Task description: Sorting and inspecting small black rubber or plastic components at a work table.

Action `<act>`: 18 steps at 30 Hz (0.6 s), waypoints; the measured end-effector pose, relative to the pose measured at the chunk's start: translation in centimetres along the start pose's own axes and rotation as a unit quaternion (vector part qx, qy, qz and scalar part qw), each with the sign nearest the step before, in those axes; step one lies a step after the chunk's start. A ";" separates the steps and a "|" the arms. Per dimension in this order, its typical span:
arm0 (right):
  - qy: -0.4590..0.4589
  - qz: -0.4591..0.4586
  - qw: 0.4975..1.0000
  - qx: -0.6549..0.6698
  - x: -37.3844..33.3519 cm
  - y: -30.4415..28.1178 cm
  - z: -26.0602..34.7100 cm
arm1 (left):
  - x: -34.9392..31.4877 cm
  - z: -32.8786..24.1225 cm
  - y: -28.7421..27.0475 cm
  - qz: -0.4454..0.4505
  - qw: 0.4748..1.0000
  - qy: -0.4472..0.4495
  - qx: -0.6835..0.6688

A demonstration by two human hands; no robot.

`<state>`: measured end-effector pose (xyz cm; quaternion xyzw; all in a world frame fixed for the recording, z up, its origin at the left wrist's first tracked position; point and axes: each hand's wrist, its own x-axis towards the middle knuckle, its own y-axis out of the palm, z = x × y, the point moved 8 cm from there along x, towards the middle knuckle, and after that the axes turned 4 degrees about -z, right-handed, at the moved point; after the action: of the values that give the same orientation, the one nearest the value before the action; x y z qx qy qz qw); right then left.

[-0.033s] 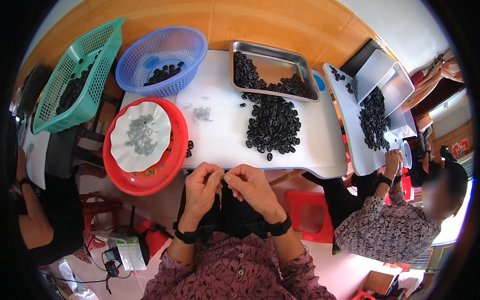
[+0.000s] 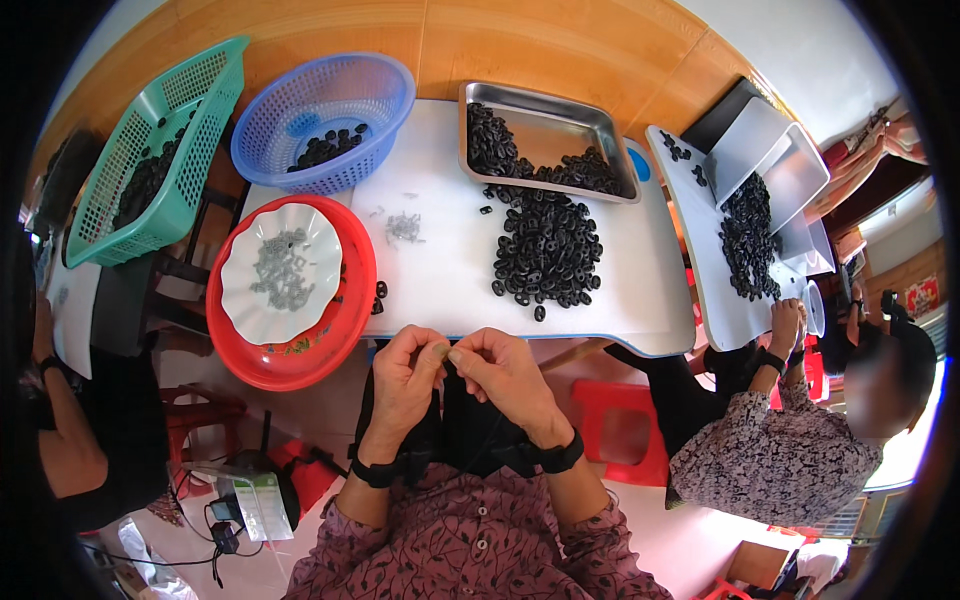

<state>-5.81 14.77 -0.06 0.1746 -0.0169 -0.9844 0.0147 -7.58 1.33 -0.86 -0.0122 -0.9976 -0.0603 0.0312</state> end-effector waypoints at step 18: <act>-0.205 -0.065 0.952 -0.217 3.8 1.8 3.4 | 0.3 2.9 -0.5 -0.088 0.958 -0.181 -0.206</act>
<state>-10.55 12.96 1.90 -0.0377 0.2059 -0.9777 -0.0154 -8.06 1.20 -3.81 0.0588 -0.9495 -0.2643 -0.1583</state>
